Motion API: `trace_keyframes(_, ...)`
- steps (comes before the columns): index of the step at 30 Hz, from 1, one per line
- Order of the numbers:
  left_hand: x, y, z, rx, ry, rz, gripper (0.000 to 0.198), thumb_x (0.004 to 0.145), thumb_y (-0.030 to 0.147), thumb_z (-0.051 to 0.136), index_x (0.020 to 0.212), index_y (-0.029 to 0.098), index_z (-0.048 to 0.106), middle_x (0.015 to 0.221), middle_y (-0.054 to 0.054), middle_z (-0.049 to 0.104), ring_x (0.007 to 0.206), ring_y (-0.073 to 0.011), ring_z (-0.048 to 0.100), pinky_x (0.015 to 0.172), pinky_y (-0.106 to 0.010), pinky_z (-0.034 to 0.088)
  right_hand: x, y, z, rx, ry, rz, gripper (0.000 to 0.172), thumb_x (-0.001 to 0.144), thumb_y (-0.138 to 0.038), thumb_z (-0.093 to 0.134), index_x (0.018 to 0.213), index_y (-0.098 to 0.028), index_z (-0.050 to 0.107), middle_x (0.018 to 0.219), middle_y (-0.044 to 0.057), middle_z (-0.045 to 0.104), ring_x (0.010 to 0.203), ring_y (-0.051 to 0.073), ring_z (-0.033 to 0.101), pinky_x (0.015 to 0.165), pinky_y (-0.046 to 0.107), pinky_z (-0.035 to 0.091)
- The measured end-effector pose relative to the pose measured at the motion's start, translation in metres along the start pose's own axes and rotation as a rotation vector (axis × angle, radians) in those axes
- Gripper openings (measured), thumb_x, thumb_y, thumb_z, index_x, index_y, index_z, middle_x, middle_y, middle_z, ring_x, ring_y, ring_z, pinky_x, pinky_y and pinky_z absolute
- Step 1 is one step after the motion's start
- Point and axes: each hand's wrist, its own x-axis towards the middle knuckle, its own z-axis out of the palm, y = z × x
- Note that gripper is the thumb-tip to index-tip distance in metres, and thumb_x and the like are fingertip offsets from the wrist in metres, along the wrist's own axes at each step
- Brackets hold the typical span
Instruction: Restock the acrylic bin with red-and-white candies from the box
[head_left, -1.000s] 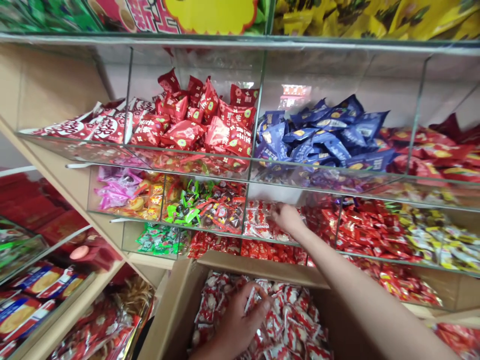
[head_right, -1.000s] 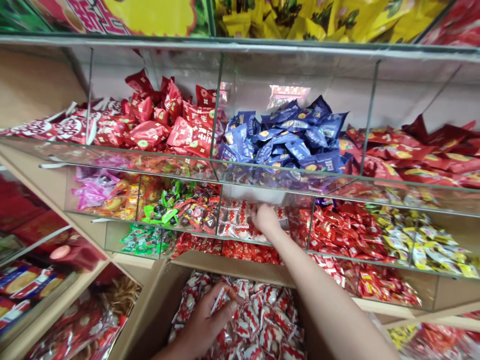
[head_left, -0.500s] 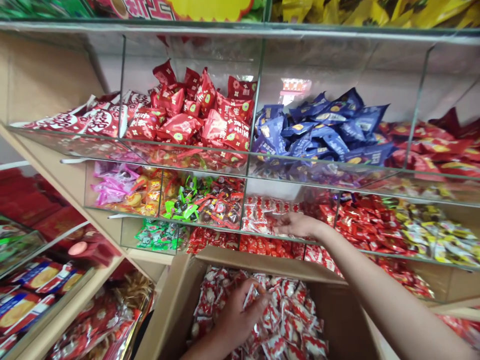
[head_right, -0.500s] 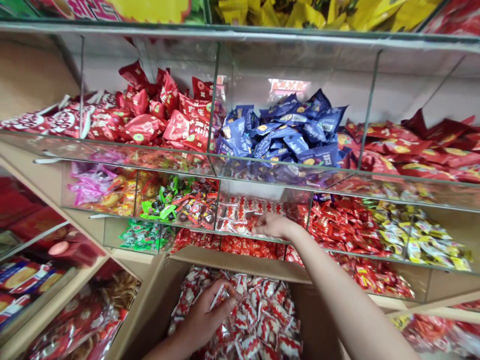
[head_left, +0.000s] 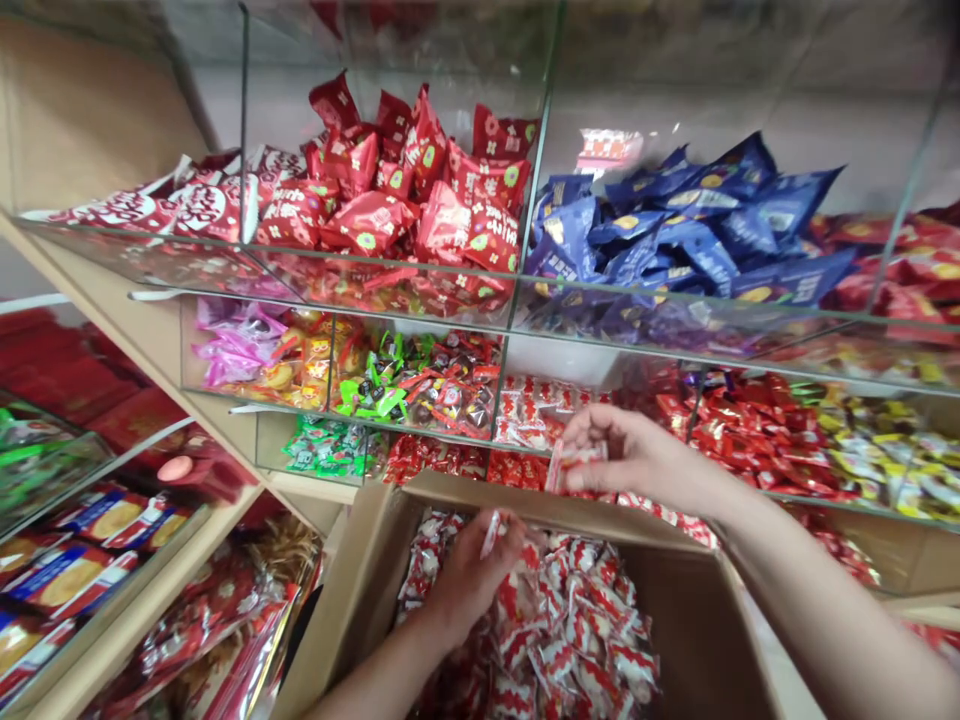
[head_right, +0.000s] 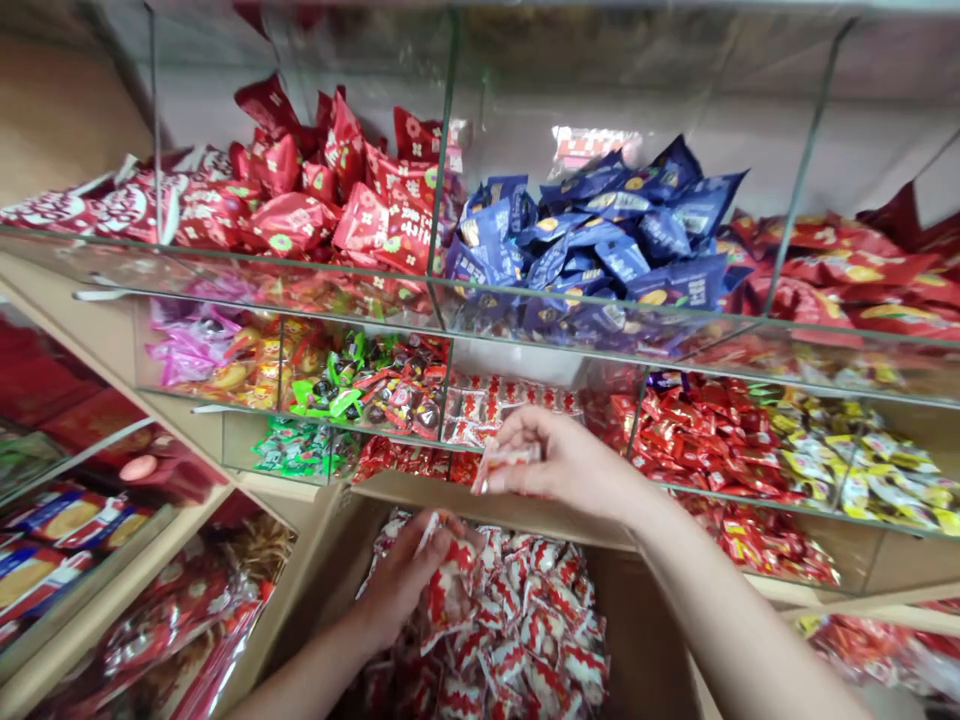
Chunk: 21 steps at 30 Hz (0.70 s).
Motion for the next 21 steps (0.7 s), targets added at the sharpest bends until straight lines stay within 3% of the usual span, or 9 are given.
trace_keyframes(3,0.003,0.01,-0.003,0.019,-0.038,0.07,0.04,0.07,0.056,0.051,0.087,0.02,0.053,0.079,-0.001,0.06,0.074,-0.0176,0.055,0.068,-0.025,0.041,-0.016,-0.004,0.03,-0.034,-0.112,-0.034,0.03,0.061,-0.03,0.07,0.082,-0.021,0.051,0.076,-0.002,0.058,0.069,0.013,0.055,0.059,0.024,0.044)
trace_keyframes(6,0.003,0.016,-0.003,0.18,-0.014,0.102,0.028,0.074,0.046,0.052,0.083,0.02,0.056,0.075,0.002,0.057,0.073,-0.0145,0.052,0.068,-0.022,0.04,-0.025,0.008,0.05,-0.072,-0.072,-0.013,0.025,0.063,-0.026,0.069,0.08,-0.022,0.051,0.071,-0.003,0.057,0.065,0.012,0.053,0.056,0.023,0.042)
trace_keyframes(9,0.001,0.017,0.0,0.262,0.028,0.112,0.02,0.078,0.039,0.05,0.08,0.021,0.057,0.075,0.003,0.056,0.073,-0.0132,0.051,0.068,-0.021,0.039,-0.033,0.022,0.056,0.143,-0.034,0.02,0.028,0.062,-0.026,0.07,0.083,-0.022,0.052,0.077,-0.002,0.058,0.07,0.013,0.055,0.061,0.024,0.044)
trace_keyframes(12,-0.002,0.012,0.005,0.186,0.079,0.071,0.02,0.079,0.04,0.049,0.081,0.021,0.057,0.075,0.003,0.056,0.072,-0.0128,0.052,0.066,-0.02,0.041,-0.041,0.032,0.057,0.398,0.073,0.071,0.022,0.069,-0.029,0.065,0.086,-0.021,0.054,0.08,-0.001,0.06,0.075,0.013,0.056,0.067,0.025,0.043)
trace_keyframes(15,-0.002,0.007,0.01,0.125,0.147,0.047,0.02,0.078,0.04,0.05,0.08,0.021,0.057,0.073,0.003,0.056,0.07,-0.0121,0.053,0.064,-0.019,0.042,-0.046,0.04,0.061,0.431,0.209,0.128,0.014,0.072,-0.032,0.062,0.076,-0.019,0.058,0.066,-0.003,0.058,0.062,0.009,0.051,0.059,0.022,0.04)
trace_keyframes(21,0.002,0.0,0.017,0.015,0.216,0.059,0.023,0.078,0.042,0.05,0.08,0.02,0.058,0.077,0.001,0.061,0.072,-0.0141,0.056,0.067,-0.023,0.044,-0.047,0.05,0.078,0.62,0.409,0.187,0.02,0.068,-0.034,0.066,0.061,-0.017,0.057,0.054,-0.004,0.054,0.05,0.007,0.042,0.05,0.021,0.033)
